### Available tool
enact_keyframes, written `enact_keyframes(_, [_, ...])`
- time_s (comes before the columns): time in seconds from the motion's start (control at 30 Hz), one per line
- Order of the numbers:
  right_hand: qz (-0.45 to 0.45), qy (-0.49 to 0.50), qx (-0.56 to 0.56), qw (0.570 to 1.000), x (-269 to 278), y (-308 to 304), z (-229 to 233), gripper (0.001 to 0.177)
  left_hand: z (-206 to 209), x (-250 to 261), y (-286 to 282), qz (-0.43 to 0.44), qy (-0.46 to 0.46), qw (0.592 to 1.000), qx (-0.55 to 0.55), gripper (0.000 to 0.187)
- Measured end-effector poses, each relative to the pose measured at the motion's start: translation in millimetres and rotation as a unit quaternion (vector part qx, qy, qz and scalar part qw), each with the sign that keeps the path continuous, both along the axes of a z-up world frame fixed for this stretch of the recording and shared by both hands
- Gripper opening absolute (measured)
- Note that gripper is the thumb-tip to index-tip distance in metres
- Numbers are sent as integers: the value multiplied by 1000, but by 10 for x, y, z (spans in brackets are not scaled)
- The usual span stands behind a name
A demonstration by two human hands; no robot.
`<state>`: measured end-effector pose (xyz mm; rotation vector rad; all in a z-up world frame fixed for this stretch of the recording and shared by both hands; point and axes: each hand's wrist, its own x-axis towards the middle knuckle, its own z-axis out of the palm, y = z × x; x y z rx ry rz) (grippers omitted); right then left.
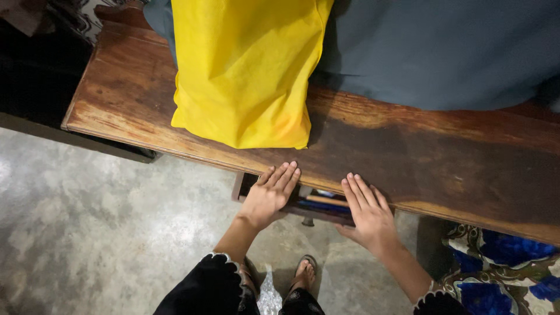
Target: The person organizes personal items by placing a plastic basket into a yellow tote bag, then moves the bag to a wooden cabinet. They open a drawer to store a blue bottle and a wooden comb, then close the drawer. The person moves the bag to a chair, then returns to the cabinet to store a hairbrush in a different drawer. Finally, they place a charging cable and a pen into a wall-mounted organizer.
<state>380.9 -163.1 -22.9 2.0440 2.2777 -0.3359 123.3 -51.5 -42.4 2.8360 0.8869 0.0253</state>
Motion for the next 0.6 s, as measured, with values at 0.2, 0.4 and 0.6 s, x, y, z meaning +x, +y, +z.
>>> enact_keyframes(0.2, [9,-52,138,989,18,52,-370,74,-275,49,26,11,-50,988,147,55])
enact_keyframes(0.4, [20,-42,203,978,21,100,-470,61,-296,82,29,23,-83,980,179,43])
enact_keyframes(0.6, [20,-47,221,974,-10,184,-424,48,-193,173,107,7,-86,974,208,23])
